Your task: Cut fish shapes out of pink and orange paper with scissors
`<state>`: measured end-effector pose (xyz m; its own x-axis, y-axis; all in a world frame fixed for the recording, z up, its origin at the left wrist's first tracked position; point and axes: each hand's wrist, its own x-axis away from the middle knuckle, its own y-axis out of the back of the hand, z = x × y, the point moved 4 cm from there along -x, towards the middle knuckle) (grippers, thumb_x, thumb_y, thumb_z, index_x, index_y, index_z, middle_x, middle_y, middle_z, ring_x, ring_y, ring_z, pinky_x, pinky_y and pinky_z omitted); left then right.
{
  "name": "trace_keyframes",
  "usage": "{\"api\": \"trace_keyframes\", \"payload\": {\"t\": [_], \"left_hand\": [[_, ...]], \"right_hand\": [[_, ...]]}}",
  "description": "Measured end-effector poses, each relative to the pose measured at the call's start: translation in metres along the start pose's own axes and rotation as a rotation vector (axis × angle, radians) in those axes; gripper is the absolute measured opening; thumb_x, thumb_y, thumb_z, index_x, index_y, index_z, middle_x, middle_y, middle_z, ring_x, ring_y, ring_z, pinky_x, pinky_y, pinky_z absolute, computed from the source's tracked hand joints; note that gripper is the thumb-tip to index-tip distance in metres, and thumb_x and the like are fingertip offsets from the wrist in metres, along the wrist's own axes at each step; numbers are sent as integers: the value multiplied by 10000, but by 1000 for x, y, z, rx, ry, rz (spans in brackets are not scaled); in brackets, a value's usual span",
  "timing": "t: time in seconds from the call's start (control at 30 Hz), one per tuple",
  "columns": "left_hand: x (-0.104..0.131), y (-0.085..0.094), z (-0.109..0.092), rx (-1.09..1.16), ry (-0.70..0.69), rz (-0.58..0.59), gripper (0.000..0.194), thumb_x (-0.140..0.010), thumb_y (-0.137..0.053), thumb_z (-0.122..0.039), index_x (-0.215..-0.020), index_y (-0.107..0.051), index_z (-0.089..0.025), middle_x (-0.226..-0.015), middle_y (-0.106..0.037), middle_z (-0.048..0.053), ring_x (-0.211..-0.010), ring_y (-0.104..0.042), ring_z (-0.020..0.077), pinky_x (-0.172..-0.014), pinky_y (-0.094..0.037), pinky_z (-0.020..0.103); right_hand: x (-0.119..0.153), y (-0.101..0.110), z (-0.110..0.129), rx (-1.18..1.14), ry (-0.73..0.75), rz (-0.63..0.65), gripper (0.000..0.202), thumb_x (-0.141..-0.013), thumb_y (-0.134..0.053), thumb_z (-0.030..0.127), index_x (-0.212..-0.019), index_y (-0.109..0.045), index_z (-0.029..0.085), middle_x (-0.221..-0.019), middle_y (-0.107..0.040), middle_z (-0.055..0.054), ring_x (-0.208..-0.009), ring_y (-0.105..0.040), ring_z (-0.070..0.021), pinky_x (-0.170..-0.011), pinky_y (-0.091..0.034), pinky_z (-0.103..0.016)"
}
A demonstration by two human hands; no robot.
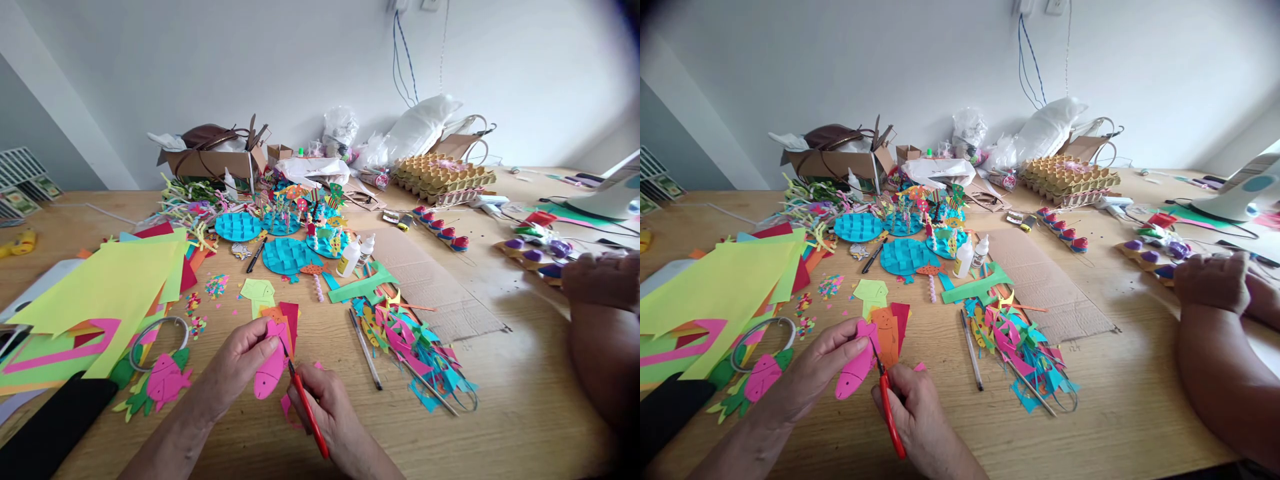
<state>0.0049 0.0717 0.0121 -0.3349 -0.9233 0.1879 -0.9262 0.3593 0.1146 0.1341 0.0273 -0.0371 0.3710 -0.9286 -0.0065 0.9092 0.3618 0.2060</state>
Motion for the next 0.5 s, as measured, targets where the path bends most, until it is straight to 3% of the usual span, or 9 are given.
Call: {"api": "trace_keyframes", "payload": {"t": [0.5], "left_hand": [[0, 1, 2, -38, -27, -9, 226, -814, -478, -340, -675, -545, -175, -580, -437, -47, -560, -356, 123, -537, -322, 231]], "right_hand": [[1, -2, -7, -6, -2, -4, 324, -913, -378, 344, -625, -338, 202, -529, -340, 52, -511, -313, -102, -484, -239, -229]]}}
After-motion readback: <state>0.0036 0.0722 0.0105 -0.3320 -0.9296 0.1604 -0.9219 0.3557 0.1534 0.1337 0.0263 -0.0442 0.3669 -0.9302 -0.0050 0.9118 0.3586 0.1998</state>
